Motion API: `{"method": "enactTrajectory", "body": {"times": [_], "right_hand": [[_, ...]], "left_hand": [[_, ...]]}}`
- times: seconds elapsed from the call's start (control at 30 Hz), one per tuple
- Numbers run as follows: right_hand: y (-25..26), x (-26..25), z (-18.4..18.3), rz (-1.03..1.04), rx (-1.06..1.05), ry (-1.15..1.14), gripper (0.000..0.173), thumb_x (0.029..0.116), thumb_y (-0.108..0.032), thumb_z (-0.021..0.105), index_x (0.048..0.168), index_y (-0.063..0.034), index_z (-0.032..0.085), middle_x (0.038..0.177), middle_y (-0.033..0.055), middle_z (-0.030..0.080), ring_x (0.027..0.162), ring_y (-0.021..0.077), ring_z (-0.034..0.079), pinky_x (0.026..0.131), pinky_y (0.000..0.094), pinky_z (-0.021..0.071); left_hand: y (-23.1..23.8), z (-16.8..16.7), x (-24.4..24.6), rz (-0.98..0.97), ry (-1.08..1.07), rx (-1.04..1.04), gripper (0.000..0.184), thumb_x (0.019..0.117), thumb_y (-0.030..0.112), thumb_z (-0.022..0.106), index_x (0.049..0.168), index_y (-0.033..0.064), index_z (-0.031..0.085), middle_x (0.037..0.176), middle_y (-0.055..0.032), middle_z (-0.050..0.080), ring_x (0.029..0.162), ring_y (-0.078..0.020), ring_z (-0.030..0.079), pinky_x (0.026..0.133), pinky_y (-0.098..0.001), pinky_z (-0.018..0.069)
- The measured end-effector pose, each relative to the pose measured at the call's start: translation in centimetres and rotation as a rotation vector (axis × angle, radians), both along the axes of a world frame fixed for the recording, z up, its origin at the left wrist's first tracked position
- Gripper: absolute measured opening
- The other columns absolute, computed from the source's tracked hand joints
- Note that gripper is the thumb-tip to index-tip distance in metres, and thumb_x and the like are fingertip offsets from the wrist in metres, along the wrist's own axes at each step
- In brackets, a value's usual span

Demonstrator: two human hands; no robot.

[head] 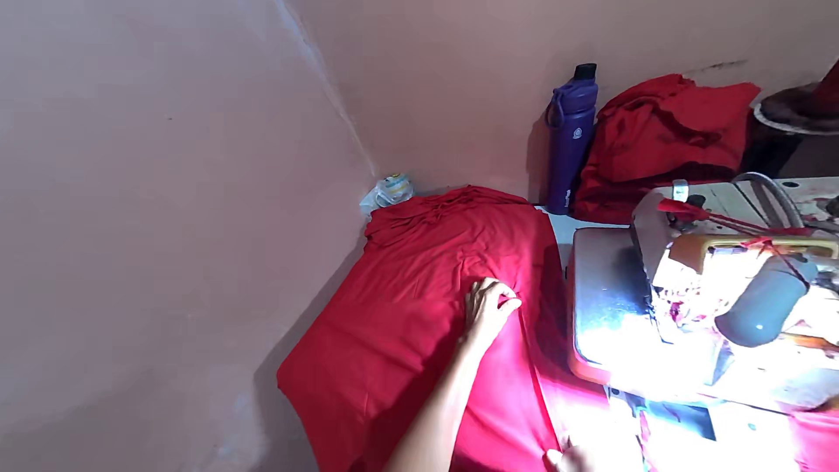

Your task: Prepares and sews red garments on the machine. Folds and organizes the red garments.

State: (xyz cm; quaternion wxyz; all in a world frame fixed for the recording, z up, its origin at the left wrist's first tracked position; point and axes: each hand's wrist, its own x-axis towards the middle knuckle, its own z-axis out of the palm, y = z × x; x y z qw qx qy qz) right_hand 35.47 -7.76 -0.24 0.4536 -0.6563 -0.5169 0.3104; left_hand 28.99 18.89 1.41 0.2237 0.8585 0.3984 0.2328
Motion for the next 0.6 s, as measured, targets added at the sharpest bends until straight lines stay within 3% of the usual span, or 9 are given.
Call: {"method": "enactTrajectory", "body": {"times": [0.07, 0.13, 0.2, 0.27, 0.33, 0.47, 0.5, 0.57, 0.6], "right_hand": [[0.2, -0.2, 0.1, 0.026, -0.027, -0.076, 0.023, 0.0989, -0.01, 0.058, 0.097, 0.011, 0.067, 0.084, 0.0222, 0.068, 0.079, 0.0323, 0.069, 0.075, 0.0463, 0.0546], [0.7, -0.1, 0.2, 0.063, -0.066, -0.054, 0.026, 0.0993, -0.014, 0.059, 0.101, 0.0107, 0.067, 0.085, 0.0209, 0.068, 0.08, 0.0316, 0.069, 0.076, 0.0472, 0.0543], [1.0, 0.2, 0.3, 0.105, -0.12, -0.009, 0.031, 0.0996, -0.02, 0.061, 0.106, 0.0103, 0.066, 0.087, 0.0201, 0.068, 0.082, 0.0306, 0.067, 0.078, 0.0473, 0.0529], [1.0, 0.3, 0.4, 0.133, -0.14, -0.035, 0.032, 0.0996, -0.021, 0.062, 0.107, 0.01, 0.066, 0.087, 0.0214, 0.069, 0.083, 0.033, 0.068, 0.079, 0.0497, 0.0534], [0.7, 0.1, 0.6, 0.125, -0.127, -0.077, 0.03, 0.0995, -0.018, 0.061, 0.105, 0.0109, 0.068, 0.088, 0.0243, 0.07, 0.085, 0.0372, 0.07, 0.08, 0.0536, 0.0531], [0.1, -0.4, 0.6, 0.075, -0.042, -0.096, 0.027, 0.0985, -0.016, 0.06, 0.096, 0.0101, 0.068, 0.083, 0.0234, 0.07, 0.08, 0.0369, 0.071, 0.075, 0.0531, 0.0541], [0.1, -0.4, 0.9, 0.072, -0.042, -0.114, 0.027, 0.0981, -0.015, 0.06, 0.093, 0.0094, 0.068, 0.079, 0.0233, 0.069, 0.076, 0.0376, 0.071, 0.071, 0.0533, 0.0547], [-0.3, -0.4, 2.2, 0.12, -0.111, -0.072, 0.029, 0.1015, -0.014, 0.057, 0.098, 0.0123, 0.067, 0.084, 0.0271, 0.069, 0.082, 0.0403, 0.07, 0.077, 0.0549, 0.0522], [-0.4, -0.5, 1.6, 0.127, -0.053, -0.063, 0.028, 0.1005, -0.014, 0.057, 0.096, 0.0124, 0.067, 0.08, 0.0252, 0.067, 0.076, 0.0365, 0.068, 0.073, 0.0513, 0.0516]], "left_hand": [[-0.4, 0.6, 0.2, 0.016, 0.107, -0.034, 0.031, 0.0973, 0.023, 0.068, 0.117, -0.0006, 0.069, 0.12, -0.02, 0.067, 0.119, -0.0368, 0.06, 0.101, -0.0564, 0.0421], [-0.7, 1.5, 0.3, 0.038, 0.194, -0.069, 0.037, 0.0993, 0.026, 0.066, 0.123, -0.0024, 0.065, 0.122, -0.0219, 0.067, 0.119, -0.0372, 0.06, 0.103, -0.0566, 0.0421], [-1.4, 2.4, 0.2, 0.072, 0.226, -0.064, 0.034, 0.0989, 0.028, 0.066, 0.116, -0.0012, 0.07, 0.119, -0.0206, 0.068, 0.119, -0.0365, 0.06, 0.102, -0.0579, 0.0408], [-2.1, 2.9, 0.1, 0.08, 0.104, 0.005, 0.029, 0.0968, 0.027, 0.068, 0.106, 0.0005, 0.075, 0.112, -0.019, 0.07, 0.114, -0.0363, 0.062, 0.098, -0.0581, 0.0405], [-2.4, 3.4, -0.3, 0.023, -0.109, 0.058, 0.025, 0.0959, 0.022, 0.069, 0.103, -0.0022, 0.074, 0.106, -0.019, 0.07, 0.107, -0.033, 0.065, 0.096, -0.053, 0.0466], [-2.9, 6.1, -2.1, -0.075, -0.371, -0.048, 0.016, 0.0953, 0.011, 0.069, 0.101, -0.0036, 0.071, 0.097, -0.0117, 0.071, 0.091, -0.0138, 0.065, 0.087, -0.0326, 0.0521], [-3.3, 6.9, -2.7, -0.081, -0.408, -0.058, 0.014, 0.0943, 0.01, 0.07, 0.1, -0.0031, 0.072, 0.095, -0.0092, 0.07, 0.089, -0.0102, 0.064, 0.086, -0.0292, 0.0516], [-3.9, 8.1, -3.6, -0.083, -0.467, -0.076, 0.011, 0.0934, 0.007, 0.07, 0.098, -0.0017, 0.073, 0.096, -0.0052, 0.07, 0.091, -0.0047, 0.064, 0.086, -0.0238, 0.0523], [-4.2, 8.6, -4.1, -0.077, -0.484, -0.077, 0.01, 0.0935, 0.006, 0.069, 0.098, -0.0013, 0.074, 0.098, -0.0045, 0.071, 0.092, -0.0039, 0.064, 0.086, -0.0232, 0.0528]]}}
